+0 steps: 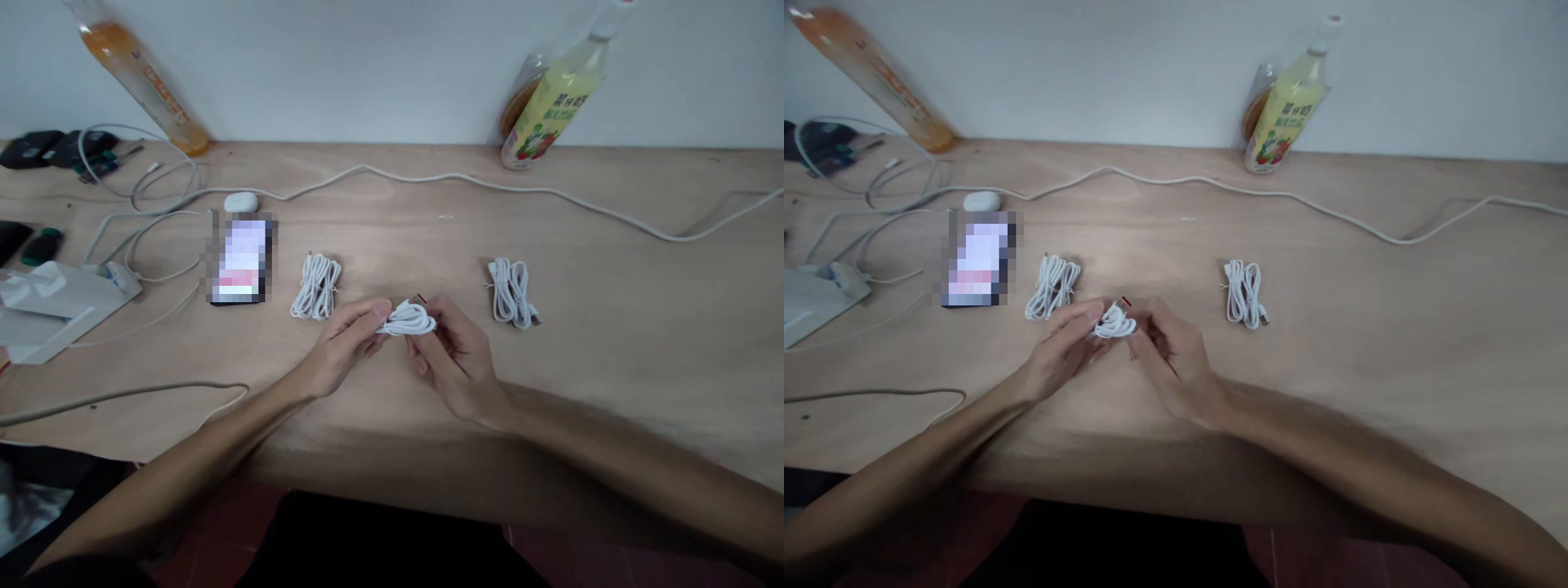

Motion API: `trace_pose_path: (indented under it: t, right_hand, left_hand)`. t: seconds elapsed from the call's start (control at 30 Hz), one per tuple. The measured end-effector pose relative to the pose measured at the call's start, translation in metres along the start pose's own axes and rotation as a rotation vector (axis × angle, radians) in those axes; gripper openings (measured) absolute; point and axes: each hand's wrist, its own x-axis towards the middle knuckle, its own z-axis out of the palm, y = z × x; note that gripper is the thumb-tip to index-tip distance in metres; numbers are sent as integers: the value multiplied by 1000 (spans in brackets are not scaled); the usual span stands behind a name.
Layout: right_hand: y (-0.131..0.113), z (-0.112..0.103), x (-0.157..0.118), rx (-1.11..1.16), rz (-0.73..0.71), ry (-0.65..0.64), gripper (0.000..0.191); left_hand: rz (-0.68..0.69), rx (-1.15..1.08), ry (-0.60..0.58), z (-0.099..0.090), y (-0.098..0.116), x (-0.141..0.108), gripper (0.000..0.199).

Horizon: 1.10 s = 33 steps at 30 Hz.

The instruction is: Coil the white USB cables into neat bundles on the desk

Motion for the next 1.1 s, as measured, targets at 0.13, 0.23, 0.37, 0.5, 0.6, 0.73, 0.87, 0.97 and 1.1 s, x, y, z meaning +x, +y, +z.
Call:
trace_pose_path:
  t: [0.13, 0.23, 0.37, 0.5, 0.6, 0.73, 0.87, 0.97, 1.1]
  right_hand:
    - [2, 2, 1, 83, 1, 60, 10]
    - [3, 2, 2, 85, -13, 60, 7]
    - [4, 1, 1, 51, -32, 103, 5]
    - [4, 1, 0, -16, -83, 160, 7]
    - [2, 1, 1, -61, -93, 178, 13]
    - [0, 2, 3, -61, -62, 203, 14]
    - [1, 2, 3, -5, -8, 199, 8]
    - [2, 2, 2, 24, 51, 186, 3]
    - [1, 1, 5, 105, 124, 153, 19]
  left_hand:
    - [-32, -38, 1, 1, 1, 0, 44]
    - [-84, -74, 8, 3, 3, 0, 42]
    - [-155, -103, 11, 5, 6, 1, 40]
    - [-183, -107, 5, 7, 9, 2, 39]
    - [-177, -90, 11, 6, 10, 3, 36]
    - [-167, -63, 25, 4, 9, 3, 36]
    - [-152, -14, 14, 0, 5, 3, 37]
    - [-137, 10, -9, -3, 3, 3, 39]
    - [-160, 14, 7, -3, 3, 3, 38]
